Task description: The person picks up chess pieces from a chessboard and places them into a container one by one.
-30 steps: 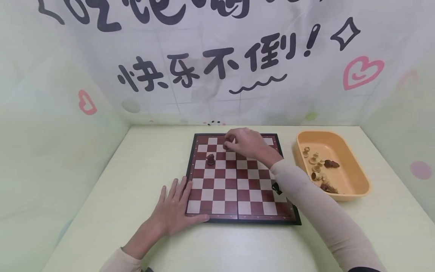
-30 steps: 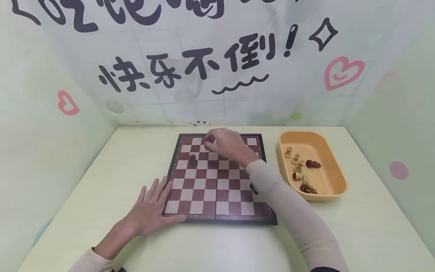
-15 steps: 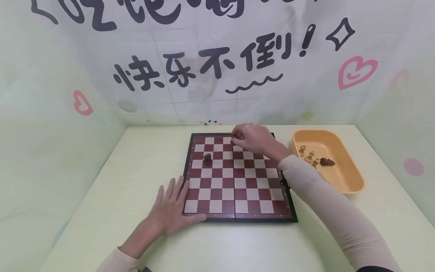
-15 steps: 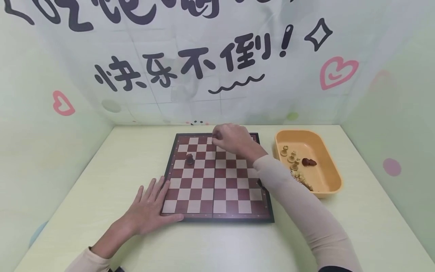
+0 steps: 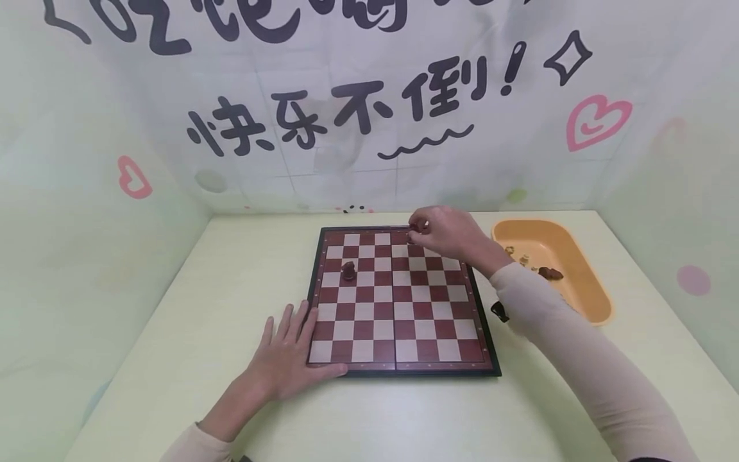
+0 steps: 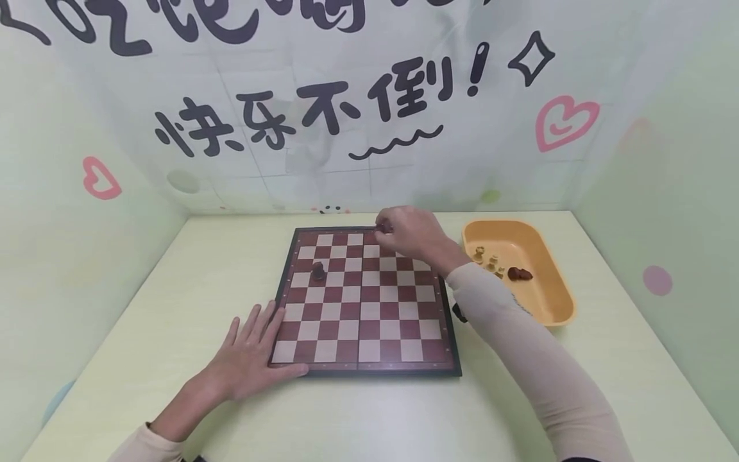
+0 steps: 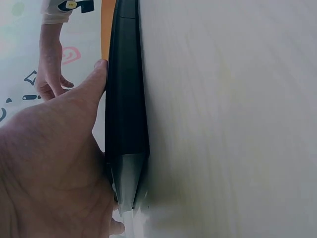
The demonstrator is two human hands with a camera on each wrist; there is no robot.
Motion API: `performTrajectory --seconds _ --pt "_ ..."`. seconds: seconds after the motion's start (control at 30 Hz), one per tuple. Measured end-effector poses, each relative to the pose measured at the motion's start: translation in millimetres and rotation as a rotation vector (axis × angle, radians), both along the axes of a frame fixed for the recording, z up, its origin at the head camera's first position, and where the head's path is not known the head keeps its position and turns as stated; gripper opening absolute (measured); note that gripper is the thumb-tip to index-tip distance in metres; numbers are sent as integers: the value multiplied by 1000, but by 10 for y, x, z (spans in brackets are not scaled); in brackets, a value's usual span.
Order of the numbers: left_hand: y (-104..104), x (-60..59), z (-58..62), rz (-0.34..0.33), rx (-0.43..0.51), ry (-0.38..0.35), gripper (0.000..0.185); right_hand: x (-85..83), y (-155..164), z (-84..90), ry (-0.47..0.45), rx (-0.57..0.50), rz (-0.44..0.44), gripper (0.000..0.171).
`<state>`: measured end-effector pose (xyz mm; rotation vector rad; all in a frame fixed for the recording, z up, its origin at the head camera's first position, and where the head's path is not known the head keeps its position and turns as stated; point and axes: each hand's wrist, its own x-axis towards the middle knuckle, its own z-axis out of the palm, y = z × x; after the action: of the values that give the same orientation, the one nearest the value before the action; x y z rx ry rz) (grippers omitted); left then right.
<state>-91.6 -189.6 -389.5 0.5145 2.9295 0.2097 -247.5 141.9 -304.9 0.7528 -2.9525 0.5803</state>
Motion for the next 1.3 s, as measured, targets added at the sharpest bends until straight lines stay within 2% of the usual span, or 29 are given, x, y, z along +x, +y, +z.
performTrajectory --seconds 0.2,0.53,0.67,1.03,1.3 --pt "2 7 -9 4 13 3 124 52 133 12 -12 0 -37 28" --pt "23 15 -14 3 18 8 122 70 399 -22 20 27 -57 27" --pt "29 9 -4 0 20 4 122 94 549 -35 -1 18 -59 26" --pt "15 -15 -48 -4 43 17 123 164 862 -104 -44 7 -132 28" --pt "15 -2 -17 2 29 9 124 244 1025 -115 -54 -21 -171 26"
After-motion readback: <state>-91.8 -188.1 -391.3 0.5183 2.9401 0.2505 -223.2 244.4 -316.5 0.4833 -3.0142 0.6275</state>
